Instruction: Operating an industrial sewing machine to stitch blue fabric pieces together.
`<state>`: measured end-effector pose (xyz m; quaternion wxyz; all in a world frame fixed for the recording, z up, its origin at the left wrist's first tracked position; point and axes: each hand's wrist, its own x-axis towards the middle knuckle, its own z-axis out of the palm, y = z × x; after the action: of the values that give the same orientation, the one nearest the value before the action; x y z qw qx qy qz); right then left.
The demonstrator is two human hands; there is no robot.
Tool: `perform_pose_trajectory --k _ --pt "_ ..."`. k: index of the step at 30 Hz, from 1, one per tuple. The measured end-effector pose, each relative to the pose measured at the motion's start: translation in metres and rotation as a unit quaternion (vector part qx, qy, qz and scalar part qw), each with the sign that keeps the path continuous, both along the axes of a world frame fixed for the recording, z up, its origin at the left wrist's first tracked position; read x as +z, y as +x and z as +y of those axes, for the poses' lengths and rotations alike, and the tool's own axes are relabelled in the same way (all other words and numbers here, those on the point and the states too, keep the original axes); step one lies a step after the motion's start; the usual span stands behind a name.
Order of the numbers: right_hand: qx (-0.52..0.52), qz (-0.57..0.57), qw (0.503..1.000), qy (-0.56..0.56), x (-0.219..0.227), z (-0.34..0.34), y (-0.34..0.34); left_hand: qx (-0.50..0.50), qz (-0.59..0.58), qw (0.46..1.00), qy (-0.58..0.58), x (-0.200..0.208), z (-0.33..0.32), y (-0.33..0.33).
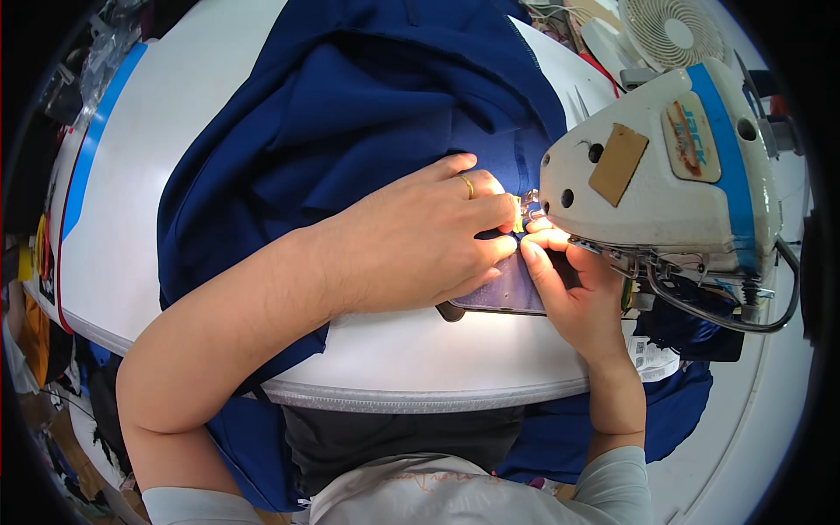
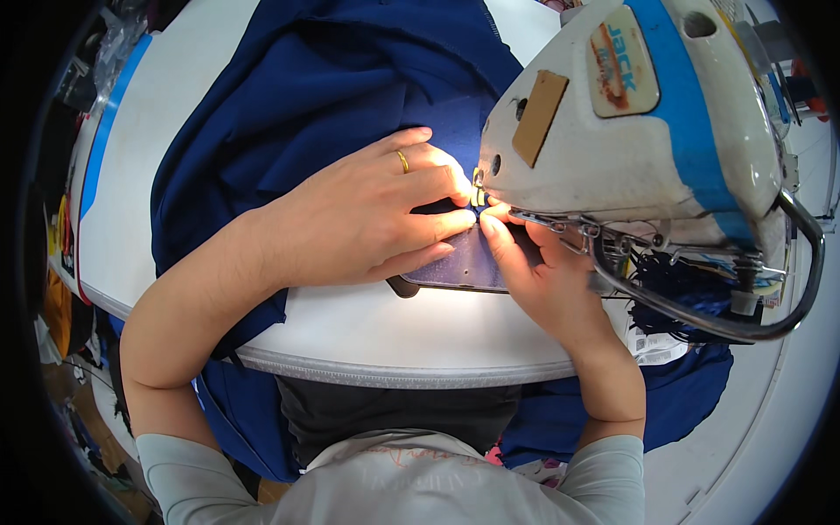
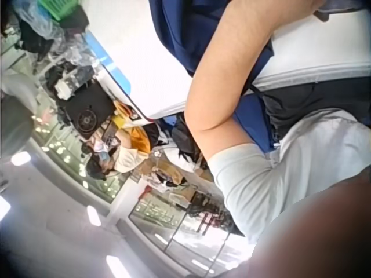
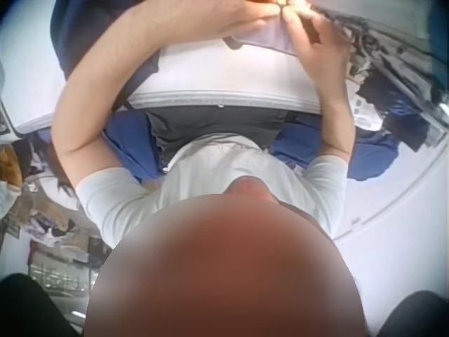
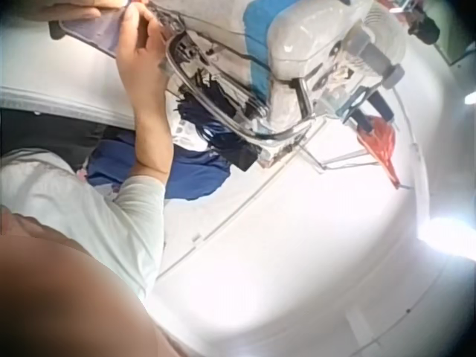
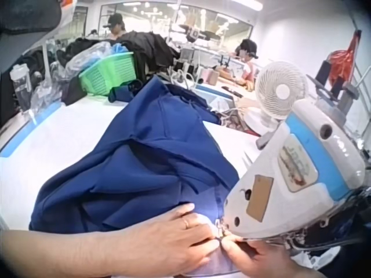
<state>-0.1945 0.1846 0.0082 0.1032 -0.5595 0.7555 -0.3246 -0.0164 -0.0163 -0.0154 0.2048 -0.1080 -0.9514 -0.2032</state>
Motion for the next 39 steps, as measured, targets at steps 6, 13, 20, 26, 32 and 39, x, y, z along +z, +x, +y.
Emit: perform_pose_trajectory --k 6,13,20,26,32,39 --pt "0.019 0.023 1.000 0.009 0.002 -0.001 -0.002 0.009 0.013 1.000 -0.007 -0.001 0.001 0.000" --pt "0.021 0.026 0.999 0.010 -0.002 -0.002 -0.001 0.014 -0.017 1.000 -0.008 0.002 0.003 0.002" --pt "0.007 -0.043 0.999 0.011 -0.003 -0.001 0.000 0.020 -0.028 0.999 -0.012 0.003 0.007 0.003" --pt "0.002 -0.023 0.999 0.025 -0.001 -0.001 0.001 0.033 -0.044 0.998 -0.027 0.007 0.009 0.004" --pt "0.028 0.031 0.999 0.003 -0.003 -0.001 -0.003 0.044 -0.044 0.998 -0.024 0.008 0.011 0.004" --pt "0.012 -0.028 0.999 0.041 0.006 -0.001 -0.003 0.053 -0.039 0.998 -0.014 0.008 0.013 0.004"
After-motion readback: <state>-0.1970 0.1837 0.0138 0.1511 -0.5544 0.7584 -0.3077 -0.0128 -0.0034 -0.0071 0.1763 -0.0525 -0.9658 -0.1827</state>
